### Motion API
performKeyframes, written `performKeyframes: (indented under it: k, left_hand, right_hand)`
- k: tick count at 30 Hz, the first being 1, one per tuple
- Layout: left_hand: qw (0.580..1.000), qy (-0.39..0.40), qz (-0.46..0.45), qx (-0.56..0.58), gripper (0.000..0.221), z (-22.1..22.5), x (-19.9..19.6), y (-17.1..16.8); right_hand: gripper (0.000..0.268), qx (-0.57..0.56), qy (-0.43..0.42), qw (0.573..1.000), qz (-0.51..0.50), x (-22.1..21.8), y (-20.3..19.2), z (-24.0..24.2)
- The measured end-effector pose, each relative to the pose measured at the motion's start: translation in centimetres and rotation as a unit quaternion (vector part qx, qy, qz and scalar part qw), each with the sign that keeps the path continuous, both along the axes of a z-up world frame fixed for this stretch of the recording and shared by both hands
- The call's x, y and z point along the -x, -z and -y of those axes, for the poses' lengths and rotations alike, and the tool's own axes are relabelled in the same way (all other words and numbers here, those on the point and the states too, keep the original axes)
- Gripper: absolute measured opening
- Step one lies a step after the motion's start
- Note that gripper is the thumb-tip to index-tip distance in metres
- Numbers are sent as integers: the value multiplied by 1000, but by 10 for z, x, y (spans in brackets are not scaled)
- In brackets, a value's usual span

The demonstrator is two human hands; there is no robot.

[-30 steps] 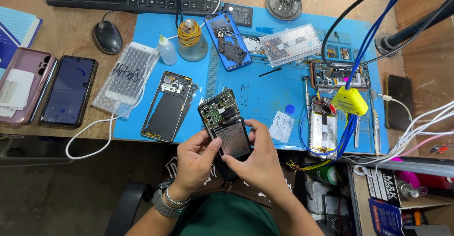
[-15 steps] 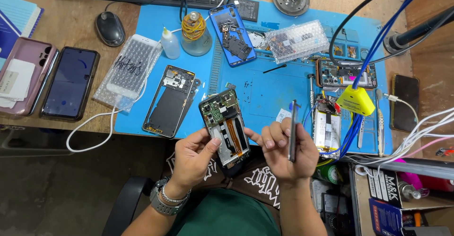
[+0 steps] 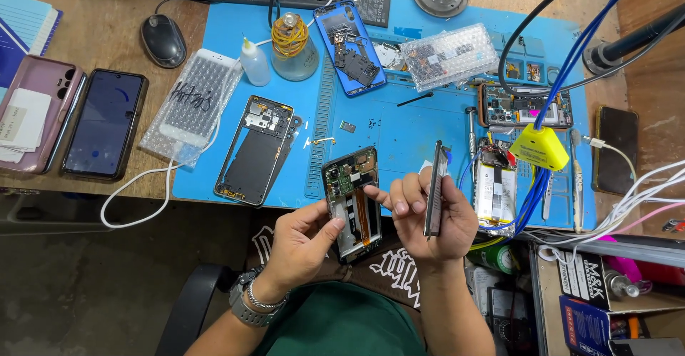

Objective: Installing a motherboard and battery into a mobile phone chassis at a repair station.

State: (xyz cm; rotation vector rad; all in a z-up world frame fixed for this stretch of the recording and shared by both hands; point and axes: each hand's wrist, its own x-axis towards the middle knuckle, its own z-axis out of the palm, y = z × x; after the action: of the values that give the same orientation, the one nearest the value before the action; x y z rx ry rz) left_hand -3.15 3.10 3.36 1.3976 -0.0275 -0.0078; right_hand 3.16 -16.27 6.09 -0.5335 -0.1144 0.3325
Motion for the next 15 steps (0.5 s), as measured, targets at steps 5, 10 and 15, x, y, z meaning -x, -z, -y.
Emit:
performKeyframes:
  k: [5, 10, 15]
  left_hand:
    - [1000, 11, -5, 6, 23, 0, 1, 5]
    - [999, 18, -40, 27, 29, 0, -4, 8]
    - [988, -72, -50, 128, 25, 1, -6, 13]
  right_hand:
    - [31, -11, -3, 1000, 8, -6, -2, 1]
    - [33, -25, -14, 1000, -5, -15, 12, 5]
    - [19, 315, 49, 948, 12, 3, 28, 23]
